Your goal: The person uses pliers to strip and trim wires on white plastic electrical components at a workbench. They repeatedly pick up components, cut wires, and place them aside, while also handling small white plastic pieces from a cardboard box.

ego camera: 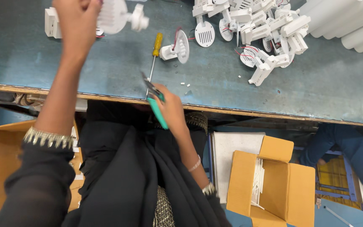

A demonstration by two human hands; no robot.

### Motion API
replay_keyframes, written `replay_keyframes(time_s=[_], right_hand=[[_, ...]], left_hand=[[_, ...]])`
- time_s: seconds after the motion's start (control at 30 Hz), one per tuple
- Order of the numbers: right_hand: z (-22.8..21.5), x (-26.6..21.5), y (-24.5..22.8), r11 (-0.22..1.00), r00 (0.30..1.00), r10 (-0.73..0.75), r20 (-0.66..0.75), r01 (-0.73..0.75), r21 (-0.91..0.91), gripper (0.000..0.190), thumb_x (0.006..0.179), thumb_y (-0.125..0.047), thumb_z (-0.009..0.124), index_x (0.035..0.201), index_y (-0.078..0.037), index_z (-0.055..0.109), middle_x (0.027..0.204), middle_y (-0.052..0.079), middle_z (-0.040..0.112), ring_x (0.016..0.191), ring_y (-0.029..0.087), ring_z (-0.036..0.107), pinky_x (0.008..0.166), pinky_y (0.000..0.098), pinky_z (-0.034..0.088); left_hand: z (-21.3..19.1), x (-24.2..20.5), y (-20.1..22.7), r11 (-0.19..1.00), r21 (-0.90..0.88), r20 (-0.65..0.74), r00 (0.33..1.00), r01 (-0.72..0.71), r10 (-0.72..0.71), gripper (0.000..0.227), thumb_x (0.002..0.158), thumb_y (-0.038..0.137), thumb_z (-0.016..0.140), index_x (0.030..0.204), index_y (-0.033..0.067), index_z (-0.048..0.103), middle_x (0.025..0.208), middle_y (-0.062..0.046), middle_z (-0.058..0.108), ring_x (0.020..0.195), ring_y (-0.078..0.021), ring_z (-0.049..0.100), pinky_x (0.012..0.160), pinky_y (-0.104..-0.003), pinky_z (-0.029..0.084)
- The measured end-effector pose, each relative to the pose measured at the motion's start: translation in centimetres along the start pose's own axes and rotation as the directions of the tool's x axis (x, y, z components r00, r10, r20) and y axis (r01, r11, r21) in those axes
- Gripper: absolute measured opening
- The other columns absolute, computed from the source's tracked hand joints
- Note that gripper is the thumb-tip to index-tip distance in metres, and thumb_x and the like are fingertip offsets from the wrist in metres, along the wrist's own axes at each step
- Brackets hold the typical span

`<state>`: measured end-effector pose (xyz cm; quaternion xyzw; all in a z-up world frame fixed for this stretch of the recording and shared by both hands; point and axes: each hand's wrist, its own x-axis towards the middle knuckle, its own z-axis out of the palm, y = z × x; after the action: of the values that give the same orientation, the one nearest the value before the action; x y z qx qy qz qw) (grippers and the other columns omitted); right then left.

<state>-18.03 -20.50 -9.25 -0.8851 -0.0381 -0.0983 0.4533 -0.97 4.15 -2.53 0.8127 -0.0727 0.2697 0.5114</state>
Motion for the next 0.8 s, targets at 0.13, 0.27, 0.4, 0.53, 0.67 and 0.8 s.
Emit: replay_keyframes(time_s=[0.13, 0.27, 0.4, 0.53, 0.67, 0.8], right_hand=[[1.0, 3.2, -3.8, 0.938, 0.998, -0.017, 0.053, 0.034, -0.344, 0.034, 0.092, -0.029, 0.069, 0.125, -0.023, 0.071, 0.096, 0.015, 0.075, 0.086, 0.035, 0.07, 0.073, 0.0468, 0.054], [0.2, 5.0, -2.8, 0.931, 1.0, 0.005, 0.012, 0.0, -0.364, 0.034, 0.09, -0.028, 0.069, 0.123, -0.025, 0.071, 0.098, 0.011, 0.075, 0.086, 0.031, 0.072, 0.074, 0.0442, 0.056], [-2.3, 6.0, 0.8, 0.875, 0.995, 0.079, -0.065, -0.1, -0.474, 0.03, 0.093, -0.027, 0.067, 0.122, -0.027, 0.073, 0.096, 0.01, 0.074, 0.086, 0.033, 0.07, 0.072, 0.0464, 0.053], [-6.1, 6.3, 3.6, 0.953, 0.963, -0.196, -0.186, 0.142, -0.269, 0.027, 0.098, -0.021, 0.07, 0.123, -0.009, 0.071, 0.099, 0.007, 0.074, 0.087, 0.022, 0.072, 0.075, 0.0374, 0.055], [-8.1, 3.2, 3.0, 0.834, 0.952, 0.305, 0.035, -0.285, 0.472, 0.032, 0.103, -0.025, 0.063, 0.123, -0.001, 0.072, 0.067, -0.008, 0.043, 0.05, 0.003, 0.035, 0.042, 0.0227, 0.024], [-7.4, 0.3, 0.3, 0.649, 0.925, 0.31, 0.217, -0.373, 0.663, 0.035, 0.102, -0.025, 0.061, 0.128, -0.001, 0.065, 0.063, -0.008, 0.034, 0.047, 0.001, 0.034, 0.039, 0.0189, 0.024]], left_hand=[[-4.3, -5.1, -1.9, 0.989, -0.062, 0.096, 0.985, -0.137, 0.143, 0.011, 0.106, -0.002, 0.069, 0.113, -0.0077, 0.075, 0.098, -0.012, 0.077, 0.088, -0.013, 0.073, 0.078, -0.026, 0.056], [-4.9, -8.0, -2.4, 0.977, -0.204, 0.154, 0.988, 0.054, -0.023, 0.012, 0.108, 0.002, 0.067, 0.116, -0.0052, 0.073, 0.1, -0.011, 0.077, 0.09, -0.0122, 0.072, 0.077, -0.024, 0.054], [-3.4, -7.7, -2.6, 0.979, -0.206, 0.191, 0.981, 0.002, 0.038, 0.014, 0.105, 0.002, 0.069, 0.114, -0.0069, 0.071, 0.102, -0.015, 0.076, 0.095, -0.0175, 0.075, 0.081, -0.028, 0.058], [-1.7, -8.5, -1.7, 0.981, 0.001, 0.155, 0.969, -0.194, 0.191, 0.018, 0.096, 0.001, 0.07, 0.113, -0.0064, 0.071, 0.107, -0.019, 0.074, 0.1, -0.0324, 0.072, 0.087, -0.039, 0.056], [-0.3, -9.4, -1.1, 0.955, 0.082, 0.045, 0.959, -0.283, 0.28, 0.02, 0.099, 0.01, 0.07, 0.111, -0.0055, 0.069, 0.109, -0.021, 0.07, 0.103, -0.042, 0.067, 0.092, -0.047, 0.051], [0.9, -4.8, -2.8, 0.906, -0.078, 0.399, 0.846, 0.416, -0.354, 0.029, 0.11, 0.025, 0.058, 0.111, -0.0017, 0.07, 0.104, -0.015, 0.073, 0.095, -0.0267, 0.071, 0.089, -0.039, 0.054]])
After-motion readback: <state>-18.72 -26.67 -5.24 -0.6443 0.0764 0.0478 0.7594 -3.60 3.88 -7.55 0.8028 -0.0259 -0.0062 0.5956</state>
